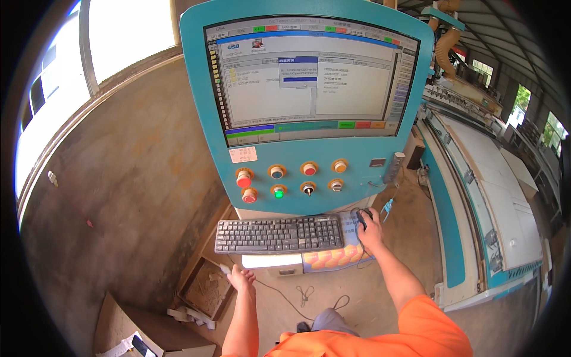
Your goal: The person operates a CNC machine control panel using a keyboard and mouse, then walks to a large sheet of cut panels and applies adhesive labels to several pieces. The person handles a roll of labels and places them on the panel surface.
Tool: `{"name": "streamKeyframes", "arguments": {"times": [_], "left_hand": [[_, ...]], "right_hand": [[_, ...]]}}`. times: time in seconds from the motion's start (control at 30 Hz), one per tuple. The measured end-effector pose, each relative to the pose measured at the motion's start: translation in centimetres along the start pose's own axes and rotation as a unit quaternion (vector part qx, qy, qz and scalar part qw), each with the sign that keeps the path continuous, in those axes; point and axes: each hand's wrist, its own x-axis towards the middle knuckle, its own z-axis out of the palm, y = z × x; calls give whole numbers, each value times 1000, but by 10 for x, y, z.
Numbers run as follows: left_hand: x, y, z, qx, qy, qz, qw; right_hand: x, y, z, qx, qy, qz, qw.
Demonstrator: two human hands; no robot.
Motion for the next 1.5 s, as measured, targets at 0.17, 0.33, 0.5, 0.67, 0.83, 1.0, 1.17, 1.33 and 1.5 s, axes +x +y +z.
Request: {"name": "streamKeyframes", "arguments": {"times": [0.17, 0.33, 0.5, 0.67, 0.83, 1.0, 1.17, 1.33, 1.5], "left_hand": [[-25, 25, -63, -122, 63, 136, 981], [-146, 96, -25, -153, -107, 306, 934], [-301, 140, 26, -200, -413, 450, 766], [-384, 151, 31, -270, -588, 467, 603], [-418, 142, 31, -326, -594, 426, 600], [-417, 136, 21, -273, -592, 441, 617], [-408, 126, 18, -257, -574, 433, 646], [-415, 121, 33, -309, -537, 463, 634], [-414, 123, 33, -290, -542, 448, 649]], "right_hand": [[-1, 12, 4, -17, 19, -15, 1000], [0, 9, 4, -5, 24, -28, 999], [0, 4, 4, -17, 39, -46, 998], [0, 5, 0, -13, 29, -41, 999], [0, 11, 5, -29, 16, -47, 998], [1, -5, -1, -30, -14, -21, 999], [0, 14, 1, -68, 19, -44, 997], [0, 8, 3, -48, 15, -47, 998], [-1, 6, -2, -35, -8, -21, 999]]}}
